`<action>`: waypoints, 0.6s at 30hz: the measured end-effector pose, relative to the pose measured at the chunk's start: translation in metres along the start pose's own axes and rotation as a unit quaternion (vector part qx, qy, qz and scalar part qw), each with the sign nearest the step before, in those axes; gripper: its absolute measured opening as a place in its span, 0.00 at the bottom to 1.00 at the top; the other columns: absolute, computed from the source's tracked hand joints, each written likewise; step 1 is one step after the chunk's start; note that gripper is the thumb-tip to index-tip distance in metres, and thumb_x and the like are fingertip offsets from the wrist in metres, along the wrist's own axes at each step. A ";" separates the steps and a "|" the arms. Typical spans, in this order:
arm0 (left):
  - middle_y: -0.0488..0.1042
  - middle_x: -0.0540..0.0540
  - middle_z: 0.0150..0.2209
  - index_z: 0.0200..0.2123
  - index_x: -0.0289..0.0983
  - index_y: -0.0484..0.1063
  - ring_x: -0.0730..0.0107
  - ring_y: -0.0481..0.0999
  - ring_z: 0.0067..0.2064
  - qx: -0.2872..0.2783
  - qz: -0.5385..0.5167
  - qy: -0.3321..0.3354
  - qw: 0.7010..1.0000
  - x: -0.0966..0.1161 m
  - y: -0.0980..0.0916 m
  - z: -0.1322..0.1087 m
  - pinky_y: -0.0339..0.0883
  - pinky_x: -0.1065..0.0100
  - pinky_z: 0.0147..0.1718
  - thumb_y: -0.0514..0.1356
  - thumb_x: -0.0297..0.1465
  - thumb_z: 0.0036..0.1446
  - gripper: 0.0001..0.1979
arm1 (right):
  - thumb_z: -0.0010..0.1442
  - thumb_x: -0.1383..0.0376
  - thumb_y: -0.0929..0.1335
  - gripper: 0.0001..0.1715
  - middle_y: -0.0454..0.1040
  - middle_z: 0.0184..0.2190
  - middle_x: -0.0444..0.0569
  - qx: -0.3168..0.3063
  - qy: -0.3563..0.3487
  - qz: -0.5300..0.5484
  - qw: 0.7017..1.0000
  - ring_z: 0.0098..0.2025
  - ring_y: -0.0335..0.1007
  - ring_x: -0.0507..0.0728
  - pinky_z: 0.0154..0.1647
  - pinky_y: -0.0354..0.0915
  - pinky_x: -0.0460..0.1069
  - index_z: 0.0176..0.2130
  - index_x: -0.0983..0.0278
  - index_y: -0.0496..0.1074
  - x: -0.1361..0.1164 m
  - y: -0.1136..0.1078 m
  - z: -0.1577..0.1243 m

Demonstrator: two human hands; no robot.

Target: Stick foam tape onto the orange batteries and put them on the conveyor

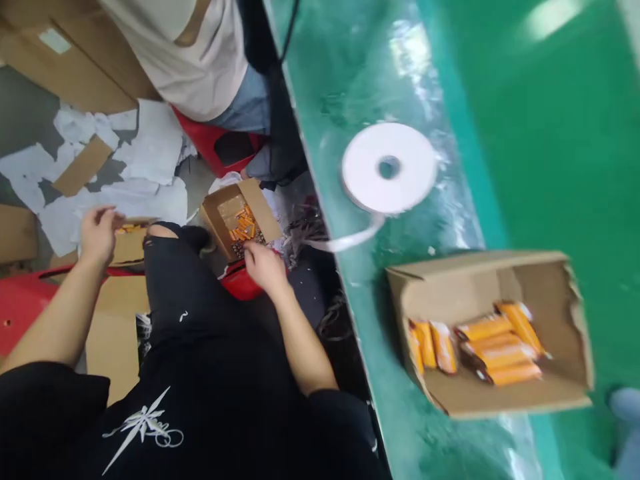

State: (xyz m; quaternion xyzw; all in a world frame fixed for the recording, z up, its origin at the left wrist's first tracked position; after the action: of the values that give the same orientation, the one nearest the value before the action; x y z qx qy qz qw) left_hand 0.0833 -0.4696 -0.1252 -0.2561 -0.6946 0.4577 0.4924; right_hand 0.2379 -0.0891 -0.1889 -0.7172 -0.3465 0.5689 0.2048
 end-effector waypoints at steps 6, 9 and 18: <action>0.85 0.36 0.53 0.50 0.35 0.81 0.50 0.82 0.59 -0.389 0.086 0.123 0.909 -0.002 0.274 0.012 0.71 0.54 0.66 0.64 0.37 0.66 0.15 | 0.78 0.57 0.69 0.21 0.79 0.60 0.55 -0.251 0.060 -0.141 0.956 0.56 0.81 0.59 0.63 0.76 0.61 0.63 0.67 0.76 0.087 0.152 0.220; 0.83 0.26 0.57 0.54 0.29 0.82 0.41 0.79 0.64 -0.460 0.083 0.085 0.880 -0.048 0.398 -0.038 0.68 0.49 0.68 0.64 0.31 0.62 0.19 | 0.76 0.59 0.72 0.18 0.80 0.59 0.55 -0.339 0.057 -0.161 0.925 0.57 0.79 0.60 0.63 0.75 0.62 0.60 0.66 0.77 0.132 0.241 0.227; 0.66 0.37 0.77 0.73 0.35 0.68 0.51 0.55 0.81 -0.392 0.044 0.004 0.919 -0.140 0.537 -0.113 0.44 0.45 0.81 0.44 0.35 0.77 0.29 | 0.77 0.71 0.53 0.31 0.69 0.72 0.70 -0.423 0.024 -0.148 0.893 0.74 0.55 0.68 0.74 0.49 0.68 0.67 0.75 0.71 0.217 0.374 0.194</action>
State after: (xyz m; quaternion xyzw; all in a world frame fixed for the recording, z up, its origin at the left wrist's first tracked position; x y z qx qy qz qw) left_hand 0.1899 -0.2975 -0.6545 -0.4612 -0.8042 0.1688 0.3347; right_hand 0.1755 -0.2035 -0.6445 -0.6900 -0.6515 0.3141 -0.0283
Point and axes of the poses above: each hand's wrist, its own z-axis towards the middle knuckle, its own y-axis out of the palm, x = y × z, the point moved 6 cm from there along z, towards the middle knuckle
